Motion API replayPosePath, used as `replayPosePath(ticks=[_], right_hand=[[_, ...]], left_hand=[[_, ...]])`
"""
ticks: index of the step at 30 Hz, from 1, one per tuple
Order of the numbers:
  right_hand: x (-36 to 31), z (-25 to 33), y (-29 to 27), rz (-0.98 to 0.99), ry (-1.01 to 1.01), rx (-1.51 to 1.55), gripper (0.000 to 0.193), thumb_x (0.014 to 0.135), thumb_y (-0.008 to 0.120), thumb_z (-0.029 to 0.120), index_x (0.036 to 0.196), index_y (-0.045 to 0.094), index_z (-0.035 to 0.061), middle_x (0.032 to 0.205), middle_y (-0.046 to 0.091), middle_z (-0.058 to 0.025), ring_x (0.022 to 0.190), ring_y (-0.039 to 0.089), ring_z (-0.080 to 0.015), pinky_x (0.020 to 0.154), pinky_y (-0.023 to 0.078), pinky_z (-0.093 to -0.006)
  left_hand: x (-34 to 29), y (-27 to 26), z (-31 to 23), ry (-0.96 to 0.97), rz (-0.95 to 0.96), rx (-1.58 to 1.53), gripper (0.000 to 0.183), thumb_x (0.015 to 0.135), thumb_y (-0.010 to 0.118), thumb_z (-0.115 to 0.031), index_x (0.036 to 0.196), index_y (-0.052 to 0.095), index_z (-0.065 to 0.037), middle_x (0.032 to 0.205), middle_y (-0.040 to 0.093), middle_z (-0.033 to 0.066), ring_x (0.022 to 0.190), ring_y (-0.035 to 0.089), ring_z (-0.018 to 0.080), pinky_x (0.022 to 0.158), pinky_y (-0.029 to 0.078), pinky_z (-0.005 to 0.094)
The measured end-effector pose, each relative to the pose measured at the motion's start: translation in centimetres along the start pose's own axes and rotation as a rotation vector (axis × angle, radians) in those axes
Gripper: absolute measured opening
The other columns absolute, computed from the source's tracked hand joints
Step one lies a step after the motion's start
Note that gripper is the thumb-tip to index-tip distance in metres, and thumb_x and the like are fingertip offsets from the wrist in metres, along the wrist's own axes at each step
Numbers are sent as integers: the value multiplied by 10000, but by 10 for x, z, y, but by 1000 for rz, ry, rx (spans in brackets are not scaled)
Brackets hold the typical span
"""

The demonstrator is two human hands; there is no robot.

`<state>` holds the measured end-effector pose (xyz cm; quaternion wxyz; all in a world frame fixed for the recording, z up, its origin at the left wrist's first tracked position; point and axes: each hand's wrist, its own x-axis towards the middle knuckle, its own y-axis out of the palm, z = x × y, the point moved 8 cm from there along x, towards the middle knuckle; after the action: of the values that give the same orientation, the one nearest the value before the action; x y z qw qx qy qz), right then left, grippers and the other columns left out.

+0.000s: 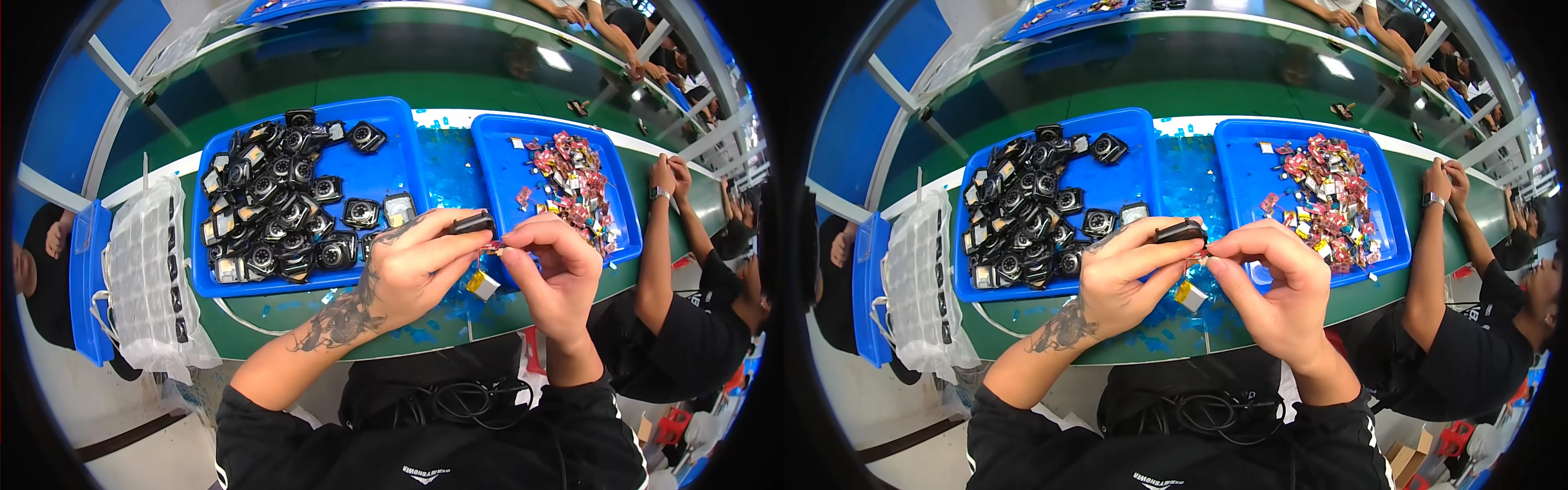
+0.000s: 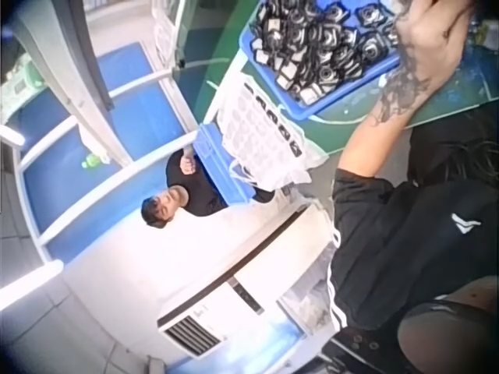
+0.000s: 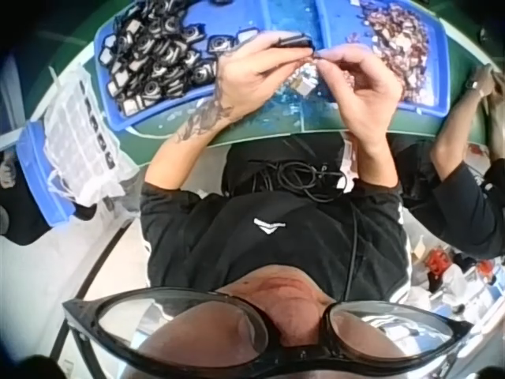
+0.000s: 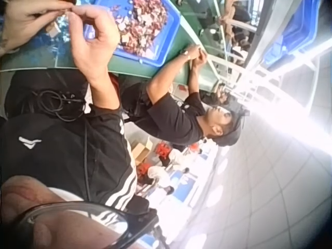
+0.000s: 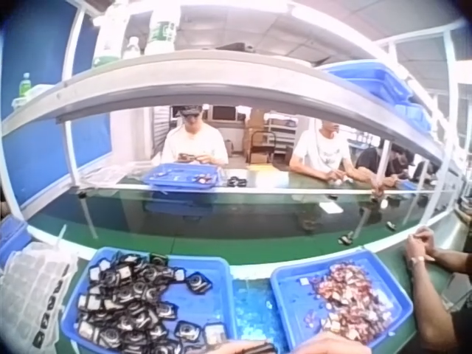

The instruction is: Assembling small electronic modules by attaching connectors or components manually.

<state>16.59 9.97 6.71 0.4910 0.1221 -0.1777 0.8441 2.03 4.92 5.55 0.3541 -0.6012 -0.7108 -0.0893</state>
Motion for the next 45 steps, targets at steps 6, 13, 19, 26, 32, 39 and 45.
replayPosePath(ticks=[6,13,19,26,32,39,45], right_hand=[[2,2,-2,41,5,-192,96,848,652,-36,939,623,-31,890,616,-92,785,609,-141,702,499,-253],[3,-3,-1,38,62,-122,65,860,636,-28,919,609,-23,870,603,-83,787,610,-144,709,503,-251],[13,6,1,217,-57,-313,68,880,631,3,936,595,-11,835,597,-37,735,582,-99,635,470,-225],[-5,-49,11,101,542,435,101,927,620,118,889,575,36,747,552,40,630,457,-17,567,359,-183],[-3,-35,9,5,278,238,162,859,670,-1,982,565,7,916,580,-25,753,554,-55,636,448,-190],[1,-32,4,-101,182,36,290,803,717,-47,1005,523,29,834,619,-9,701,544,-14,579,403,-158],[3,-29,-1,-54,237,-60,344,780,729,-45,1030,507,36,818,619,-9,595,445,-2,551,367,-147]], left_hand=[[0,3,-1,-7,31,-18,256,770,706,82,1015,711,8,1052,677,150,878,694,206,712,568,267],[-2,4,3,-102,88,-6,218,781,690,77,987,709,10,1007,682,142,838,690,188,704,557,253],[-7,13,20,-273,140,-242,152,830,660,72,967,699,21,922,664,97,821,652,123,717,556,222],[-9,17,29,-420,96,-369,99,864,658,15,956,692,32,906,653,83,838,668,117,693,599,238],[-11,17,36,-479,47,-405,106,874,645,21,964,700,33,954,662,92,860,671,128,726,597,242],[-12,20,36,-524,30,-638,317,901,588,48,1218,603,33,1165,645,137,1053,644,178,910,547,292],[-13,20,32,-494,48,-564,341,911,558,60,1247,595,19,1210,633,135,1079,634,185,939,532,304]])
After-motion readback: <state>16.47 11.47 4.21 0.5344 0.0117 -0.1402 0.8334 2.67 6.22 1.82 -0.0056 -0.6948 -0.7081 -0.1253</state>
